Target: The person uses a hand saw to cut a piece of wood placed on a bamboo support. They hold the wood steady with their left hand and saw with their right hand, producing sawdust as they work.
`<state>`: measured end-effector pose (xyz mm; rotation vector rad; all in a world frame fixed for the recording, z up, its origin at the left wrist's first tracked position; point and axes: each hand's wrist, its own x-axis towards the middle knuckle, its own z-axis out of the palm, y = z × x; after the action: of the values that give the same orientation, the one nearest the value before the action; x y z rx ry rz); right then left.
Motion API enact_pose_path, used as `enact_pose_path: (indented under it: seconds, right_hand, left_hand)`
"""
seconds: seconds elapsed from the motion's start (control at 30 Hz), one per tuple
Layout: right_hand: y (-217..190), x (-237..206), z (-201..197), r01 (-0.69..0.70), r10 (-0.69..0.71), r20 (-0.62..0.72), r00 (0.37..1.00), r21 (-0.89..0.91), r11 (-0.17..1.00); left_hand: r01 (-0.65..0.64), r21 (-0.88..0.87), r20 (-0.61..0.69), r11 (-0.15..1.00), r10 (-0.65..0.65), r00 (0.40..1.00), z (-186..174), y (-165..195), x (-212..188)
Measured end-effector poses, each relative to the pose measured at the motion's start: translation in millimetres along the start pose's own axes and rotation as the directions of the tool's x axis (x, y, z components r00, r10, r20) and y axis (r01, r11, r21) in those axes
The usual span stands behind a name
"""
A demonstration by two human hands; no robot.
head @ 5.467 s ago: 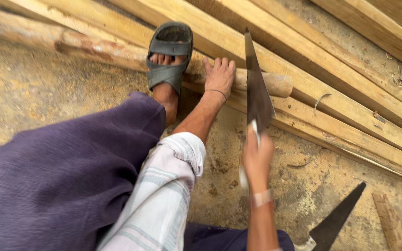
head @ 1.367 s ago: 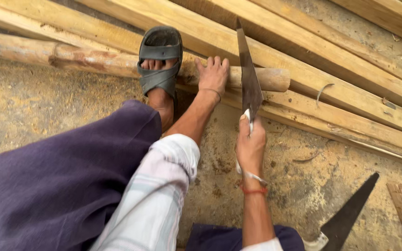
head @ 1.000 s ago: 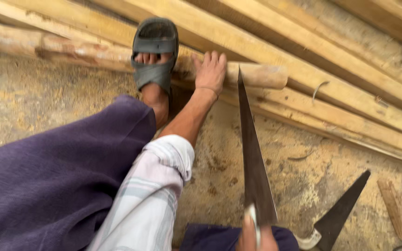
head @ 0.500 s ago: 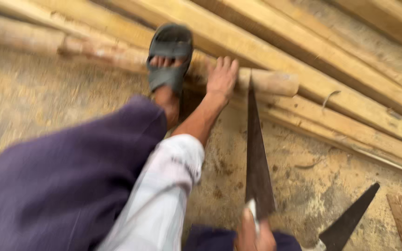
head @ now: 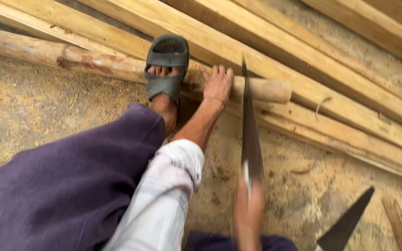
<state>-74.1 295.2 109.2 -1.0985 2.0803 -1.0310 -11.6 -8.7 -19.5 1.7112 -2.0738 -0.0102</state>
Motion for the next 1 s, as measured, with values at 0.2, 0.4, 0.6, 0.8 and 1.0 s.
enact_pose_path:
  seconds: [0.2,0.4,0.6,0.8,1.0]
  right_hand:
    - [73,-62,-47,-0.165,0.162,0.031,0.986,0.11,0.98]
    - [-32,66,15,0.169,-0.167,0.061,0.984,-0.029,0.985]
    - [35,-6,15,0.606,-0.606,-0.068,0.792,-0.033,0.795]
    - [166,-77,6,-0.24,0.214,0.136,0.967,0.223,0.945]
    - [175,-43,26,-0.171,0.152,0.254,0.955,0.053,0.984]
  left_hand:
    - [0.017,-0.003,0.043,1.0,-0.016,0.999,6,4,-5]
    - [0.017,-0.054,-0.063,0.998,-0.02,0.998,-1,3,-6]
    - [0.015,-0.001,-0.05,1.0,-0.015,0.999,15,0,3]
    - [0.03,-0.128,-0.042,0.991,-0.035,0.998,11,3,4]
    - [0.018,-0.102,0.109,0.995,-0.007,0.994,-10,1,1]
